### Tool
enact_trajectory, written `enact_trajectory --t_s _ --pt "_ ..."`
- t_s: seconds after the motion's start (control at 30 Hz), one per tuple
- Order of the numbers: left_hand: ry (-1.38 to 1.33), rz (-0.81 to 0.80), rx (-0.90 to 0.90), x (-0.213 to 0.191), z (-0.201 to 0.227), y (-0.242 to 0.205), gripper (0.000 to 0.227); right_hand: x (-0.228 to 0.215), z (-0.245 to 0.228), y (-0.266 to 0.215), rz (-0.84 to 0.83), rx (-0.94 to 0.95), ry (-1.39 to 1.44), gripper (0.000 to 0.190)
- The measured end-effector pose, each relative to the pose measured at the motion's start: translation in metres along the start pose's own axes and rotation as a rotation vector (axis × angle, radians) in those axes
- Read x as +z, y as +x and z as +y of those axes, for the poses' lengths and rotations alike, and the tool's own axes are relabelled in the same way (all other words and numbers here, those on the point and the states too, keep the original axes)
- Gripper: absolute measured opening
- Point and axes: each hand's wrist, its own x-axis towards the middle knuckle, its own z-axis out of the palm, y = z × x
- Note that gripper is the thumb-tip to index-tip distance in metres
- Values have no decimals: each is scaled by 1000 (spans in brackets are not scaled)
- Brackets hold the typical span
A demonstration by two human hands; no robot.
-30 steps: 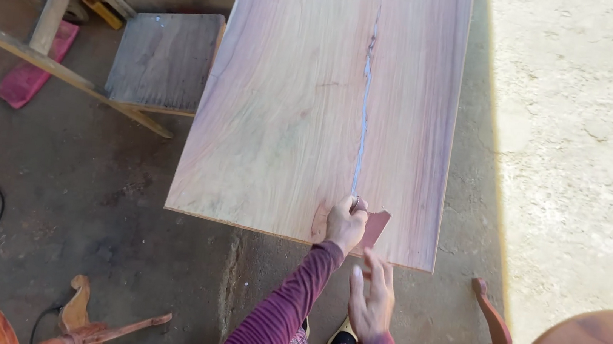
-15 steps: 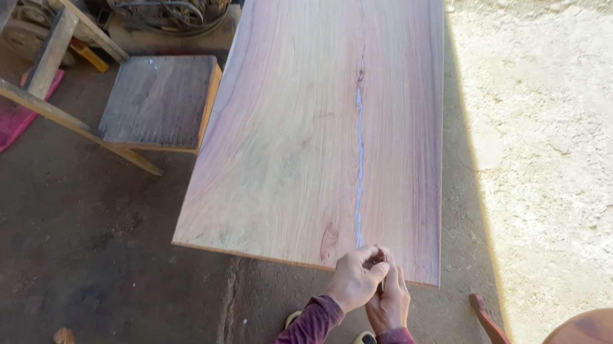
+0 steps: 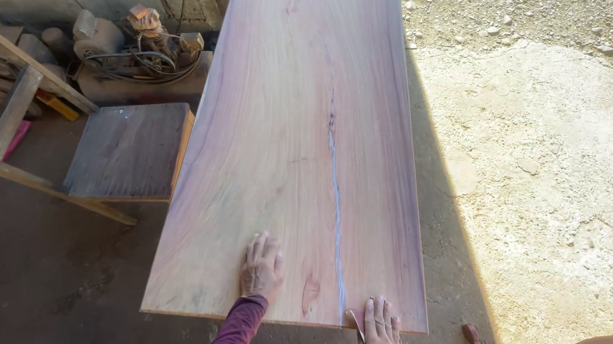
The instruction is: Sanding the top and edges of a large wooden slab for furniture production.
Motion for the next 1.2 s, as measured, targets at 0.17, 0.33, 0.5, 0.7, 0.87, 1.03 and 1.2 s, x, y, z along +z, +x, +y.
enact_trajectory --t_s 0.17,0.33,0.5,0.7,0.87,1.03,1.2 --pt "96 -54 -3 -10 17 19 42 11 12 8 -65 40 -33 70" --pt "96 -58 -18 -7 13 19 44 -9 2 129 -282 41 -155 81" --pt "70 -101 -24 -8 12 19 45 0 18 225 -196 -20 -97 80" --pt "29 -163 86 -8 -19 25 63 -12 0 92 -174 -18 -84 78" --pt "118 -242 73 -19 -61 102 70 -11 1 31 -129 31 28 86" --pt "223 -227 10 5 -53 157 72 -14 16 137 -144 -8 -36 75" --pt "196 -213 -12 11 -50 171 73 8 49 344 -106 -39 -34 74"
